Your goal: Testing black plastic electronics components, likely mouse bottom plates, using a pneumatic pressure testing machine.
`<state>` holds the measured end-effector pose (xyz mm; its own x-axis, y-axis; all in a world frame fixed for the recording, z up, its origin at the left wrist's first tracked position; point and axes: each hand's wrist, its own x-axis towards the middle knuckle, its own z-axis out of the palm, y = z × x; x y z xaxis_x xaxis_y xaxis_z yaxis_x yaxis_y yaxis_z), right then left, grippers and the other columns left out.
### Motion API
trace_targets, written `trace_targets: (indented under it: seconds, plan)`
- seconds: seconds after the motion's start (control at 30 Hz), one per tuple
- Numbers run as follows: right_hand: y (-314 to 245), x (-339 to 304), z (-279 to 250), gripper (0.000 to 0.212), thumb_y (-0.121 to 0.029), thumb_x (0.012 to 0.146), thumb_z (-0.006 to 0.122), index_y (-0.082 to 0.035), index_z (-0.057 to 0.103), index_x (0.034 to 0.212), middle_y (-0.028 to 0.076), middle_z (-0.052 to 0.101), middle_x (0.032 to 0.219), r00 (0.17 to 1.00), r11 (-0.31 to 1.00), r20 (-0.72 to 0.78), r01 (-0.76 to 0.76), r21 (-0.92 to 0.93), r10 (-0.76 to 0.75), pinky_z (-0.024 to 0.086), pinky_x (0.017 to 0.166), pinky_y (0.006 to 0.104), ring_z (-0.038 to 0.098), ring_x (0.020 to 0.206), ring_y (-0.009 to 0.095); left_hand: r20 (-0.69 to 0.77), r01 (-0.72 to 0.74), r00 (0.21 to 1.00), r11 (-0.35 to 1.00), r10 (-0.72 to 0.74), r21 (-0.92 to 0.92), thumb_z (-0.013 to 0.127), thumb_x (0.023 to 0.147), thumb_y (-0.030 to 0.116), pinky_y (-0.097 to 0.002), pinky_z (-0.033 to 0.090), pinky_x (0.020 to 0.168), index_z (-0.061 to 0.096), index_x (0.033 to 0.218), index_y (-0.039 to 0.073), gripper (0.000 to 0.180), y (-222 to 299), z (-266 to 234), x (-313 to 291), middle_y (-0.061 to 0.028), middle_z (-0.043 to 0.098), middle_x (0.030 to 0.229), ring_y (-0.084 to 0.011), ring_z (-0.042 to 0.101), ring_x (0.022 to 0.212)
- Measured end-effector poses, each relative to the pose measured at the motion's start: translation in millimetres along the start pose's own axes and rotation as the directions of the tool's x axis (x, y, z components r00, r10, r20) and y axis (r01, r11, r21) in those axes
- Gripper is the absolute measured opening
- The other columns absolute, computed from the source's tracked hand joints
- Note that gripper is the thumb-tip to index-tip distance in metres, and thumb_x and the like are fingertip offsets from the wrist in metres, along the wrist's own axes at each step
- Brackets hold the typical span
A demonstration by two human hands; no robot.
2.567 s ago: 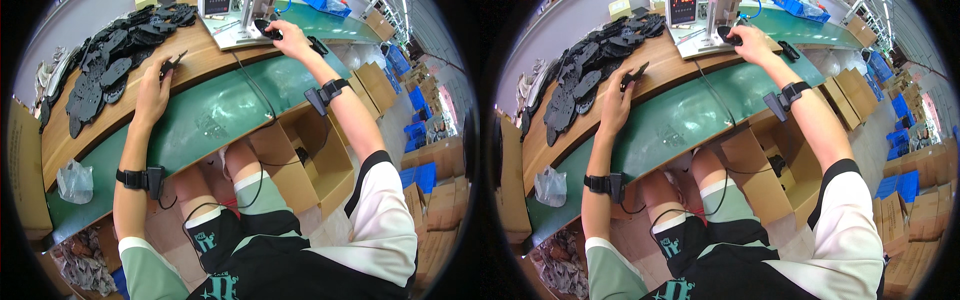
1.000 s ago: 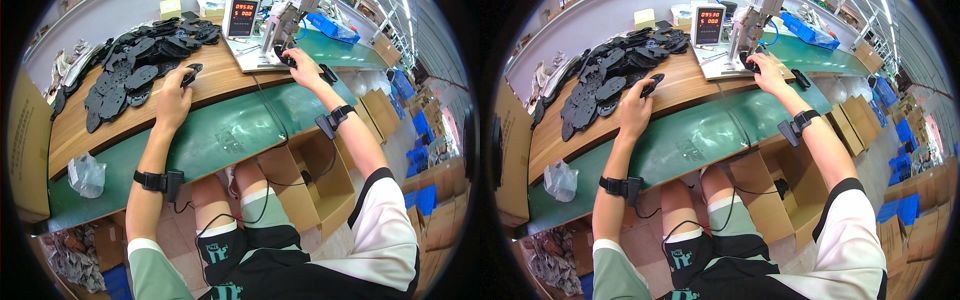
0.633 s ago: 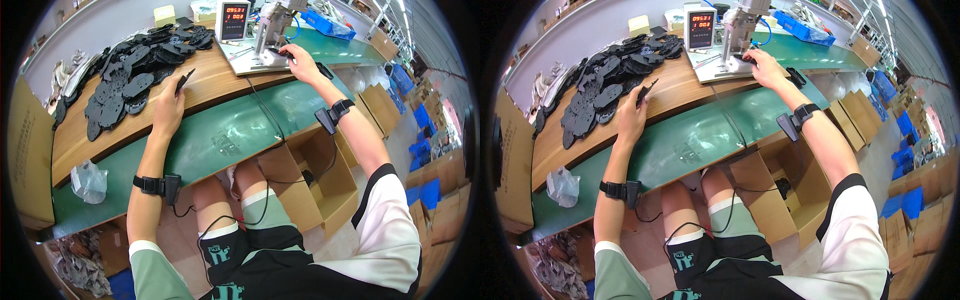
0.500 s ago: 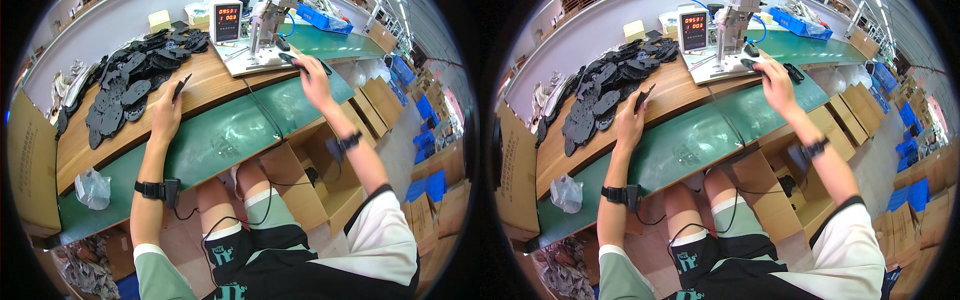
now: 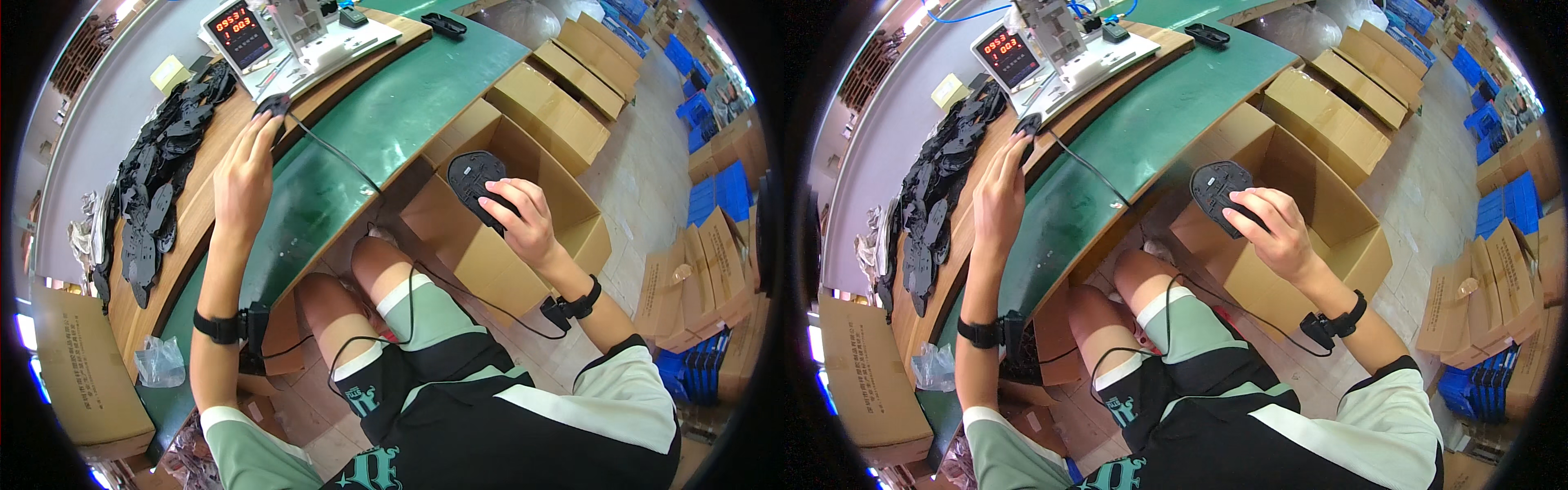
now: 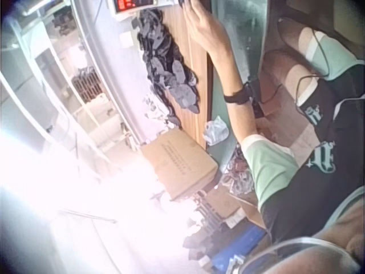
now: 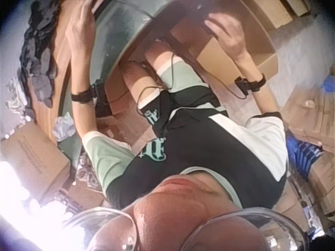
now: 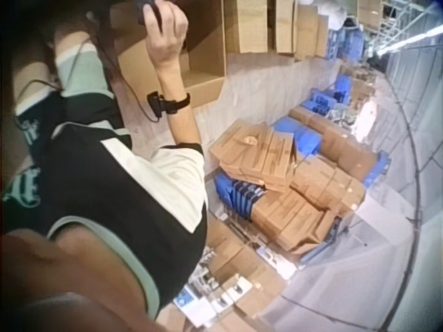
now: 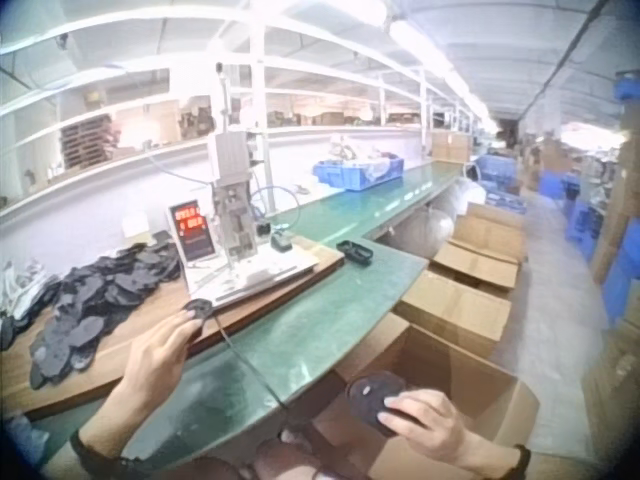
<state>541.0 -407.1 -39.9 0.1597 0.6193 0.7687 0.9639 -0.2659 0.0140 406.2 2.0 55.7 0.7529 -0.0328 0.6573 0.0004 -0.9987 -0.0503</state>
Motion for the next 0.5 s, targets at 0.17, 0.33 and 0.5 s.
trace_targets:
  seconds: [0.17, 0.33, 0.5]
  plan:
    - [5.1, -14.8, -11.2, 0.035, -0.004, 0.083, 0.072, -0.012, 0.075, 0.117, 0.006, 0.069, 0.129, 1.0, 1.0, -0.016, -0.018, 0.003, 0.018, 0.056, 0.1, 0.0414, 0.062, 0.12, 0.027, 0.051, -0.12, 0.992, 0.993, 0.119, 0.011, 0.064, 0.09, -0.006, -0.0452, 0.056, 0.104, 0.065, 0.136, 0.007, 0.047, 26.6, 18.5, 44.3, -0.0152, 0.07, 0.134, -0.0342, 0.066, 0.126]
    - [8.5, -19.6, -17.6, 0.035, -0.006, 0.084, 0.073, -0.013, 0.075, 0.118, 0.006, 0.069, 0.129, 0.998, 1.0, -0.054, -0.024, 0.008, 0.024, 0.056, 0.1, 0.0405, 0.063, 0.119, 0.026, 0.069, -0.164, 0.984, 0.986, 0.163, 0.013, 0.065, 0.088, -0.006, -0.0452, 0.056, 0.104, 0.065, 0.135, 0.007, 0.049, 41.7, 26.2, 63.3, -0.0145, 0.071, 0.132, -0.0331, 0.067, 0.126]
    - [-4.2, -14.5, -26.8, 0.039, 0.003, 0.08, 0.07, -0.011, 0.075, 0.116, 0.008, 0.07, 0.128, 0.995, 0.997, -0.094, -0.028, 0.067, 0.034, 0.055, 0.097, 0.0411, 0.062, 0.116, 0.029, 0.086, -0.14, 0.986, 0.989, 0.144, -0.048, 0.067, 0.087, -0.006, -0.0449, 0.056, 0.102, 0.066, 0.135, 0.009, 0.051, 59.4, 21.8, 59.6, -0.0129, 0.072, 0.13, -0.0323, 0.069, 0.121]
